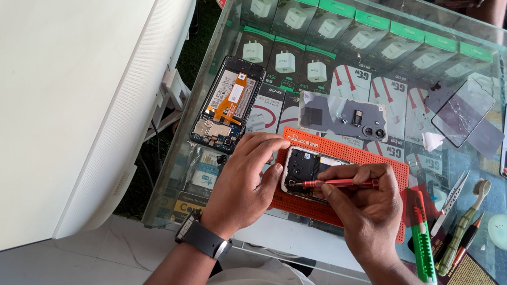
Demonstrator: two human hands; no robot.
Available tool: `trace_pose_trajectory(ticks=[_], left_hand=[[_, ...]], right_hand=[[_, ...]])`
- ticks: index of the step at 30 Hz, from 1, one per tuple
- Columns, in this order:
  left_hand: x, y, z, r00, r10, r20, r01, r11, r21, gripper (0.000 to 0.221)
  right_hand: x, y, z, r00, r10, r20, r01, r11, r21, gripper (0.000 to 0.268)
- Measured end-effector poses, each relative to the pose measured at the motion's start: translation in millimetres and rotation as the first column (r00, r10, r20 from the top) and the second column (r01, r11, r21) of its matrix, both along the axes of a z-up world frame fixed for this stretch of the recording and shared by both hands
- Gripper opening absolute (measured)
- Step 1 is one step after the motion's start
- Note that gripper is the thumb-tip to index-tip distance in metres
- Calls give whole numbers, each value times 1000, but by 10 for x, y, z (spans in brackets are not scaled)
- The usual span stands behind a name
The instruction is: The person uses a screwdriver to remove and replace screws from the internal components of a mobile phone on a glass workbench. They handle the phone frame, small electronic parts, and tools at a repair station.
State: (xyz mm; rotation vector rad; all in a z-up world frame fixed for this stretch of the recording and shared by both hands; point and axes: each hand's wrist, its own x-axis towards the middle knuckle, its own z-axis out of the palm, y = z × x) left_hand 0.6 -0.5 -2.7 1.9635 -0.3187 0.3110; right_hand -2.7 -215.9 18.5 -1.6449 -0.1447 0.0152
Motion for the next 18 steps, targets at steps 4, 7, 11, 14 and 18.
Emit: trace_pose_trajectory(ticks=[4, 7, 11, 14, 18], left_hand=[[3, 0, -2, 1000, 0, -8, 0, 1000, 1, 35], [3, 0, -1, 1000, 2, -5, -2, 1000, 0, 35], [0, 3, 0, 1000, 4, 8, -5, 1000, 3, 35], [1, 0, 2, 1000, 3, -5, -3, 1000, 4, 35], [-1, 1, 8, 1000, 7, 7, -7, 1000, 5, 34]], right_hand=[[13, -4, 4, 1000, -2, -14, 2, 1000, -15, 37], [15, 0, 1, 1000, 11, -3, -11, 1000, 5, 37], [19, -2, 5, 1000, 6, -15, -7, 1000, -4, 37], [20, -4, 5, 1000, 4, -21, -5, 1000, -2, 37], [27, -1, -4, 1000, 6, -18, -6, 1000, 13, 37]])
